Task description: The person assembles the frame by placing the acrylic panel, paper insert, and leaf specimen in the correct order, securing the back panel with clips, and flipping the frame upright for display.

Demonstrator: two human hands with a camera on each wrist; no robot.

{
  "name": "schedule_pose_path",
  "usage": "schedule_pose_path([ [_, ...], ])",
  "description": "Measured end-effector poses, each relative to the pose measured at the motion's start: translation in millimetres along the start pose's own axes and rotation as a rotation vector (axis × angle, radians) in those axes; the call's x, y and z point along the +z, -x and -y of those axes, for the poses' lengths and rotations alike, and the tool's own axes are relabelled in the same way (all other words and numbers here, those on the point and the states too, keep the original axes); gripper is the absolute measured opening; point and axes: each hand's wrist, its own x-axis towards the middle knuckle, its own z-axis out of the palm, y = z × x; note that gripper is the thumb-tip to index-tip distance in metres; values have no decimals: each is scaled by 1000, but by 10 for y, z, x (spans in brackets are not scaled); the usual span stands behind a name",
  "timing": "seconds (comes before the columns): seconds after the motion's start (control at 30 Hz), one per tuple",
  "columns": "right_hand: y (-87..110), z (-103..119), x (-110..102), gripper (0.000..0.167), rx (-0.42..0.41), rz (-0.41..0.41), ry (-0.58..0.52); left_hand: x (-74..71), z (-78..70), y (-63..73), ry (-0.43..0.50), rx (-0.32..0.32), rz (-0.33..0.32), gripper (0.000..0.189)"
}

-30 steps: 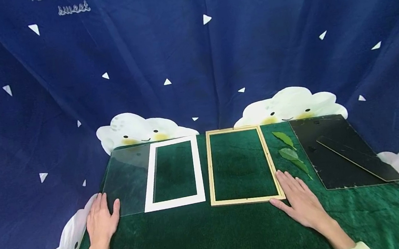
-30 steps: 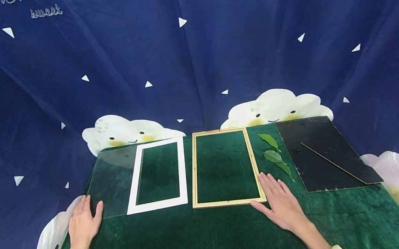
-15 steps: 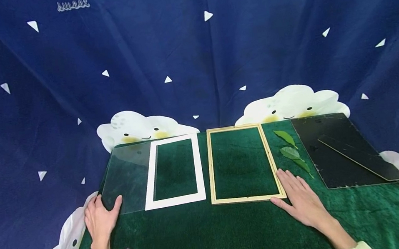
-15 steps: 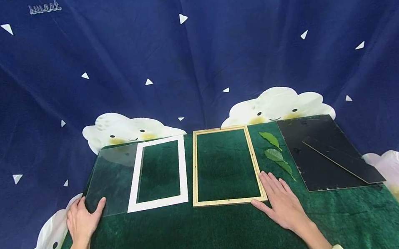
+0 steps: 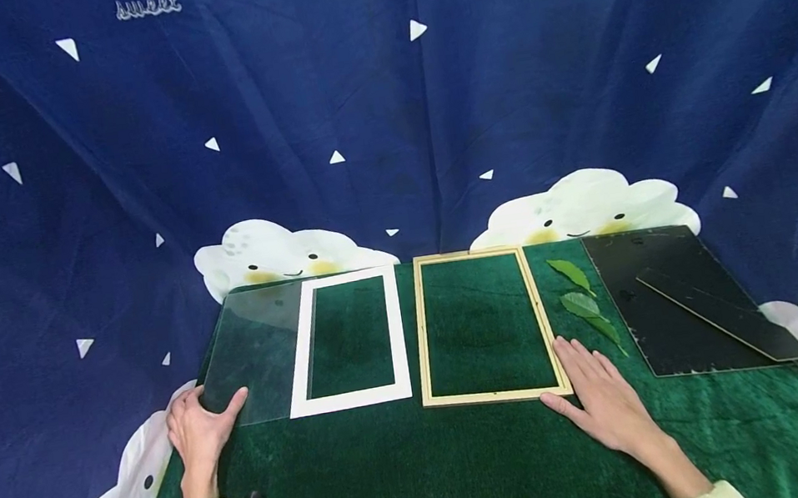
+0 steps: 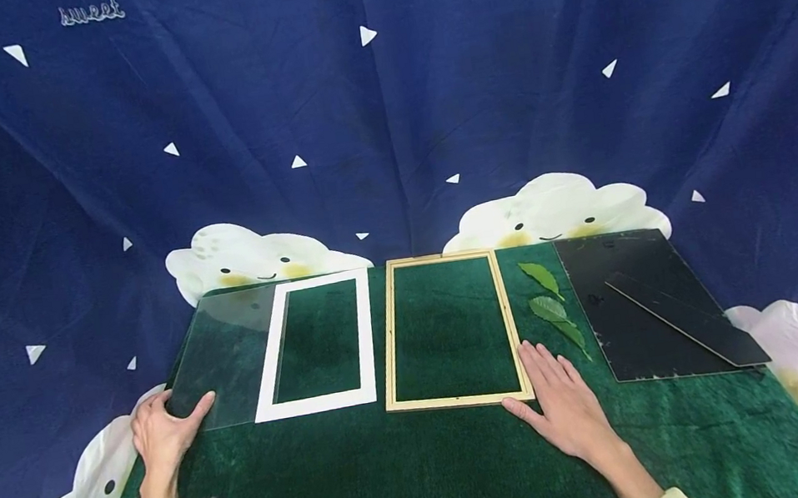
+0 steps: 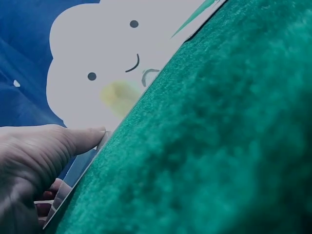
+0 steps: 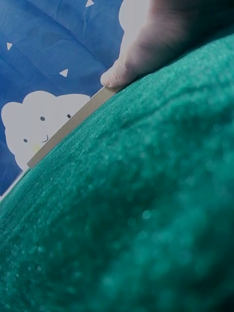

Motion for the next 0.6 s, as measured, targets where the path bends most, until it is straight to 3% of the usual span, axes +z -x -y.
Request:
schedule_pose_path([
  [0.33, -3, -11, 6, 93, -6, -11, 3, 30, 2, -14, 72, 35, -81, 88],
  [0.6, 10, -6, 21, 92, -13, -29, -5, 9, 37, 16, 100, -12, -64, 89],
])
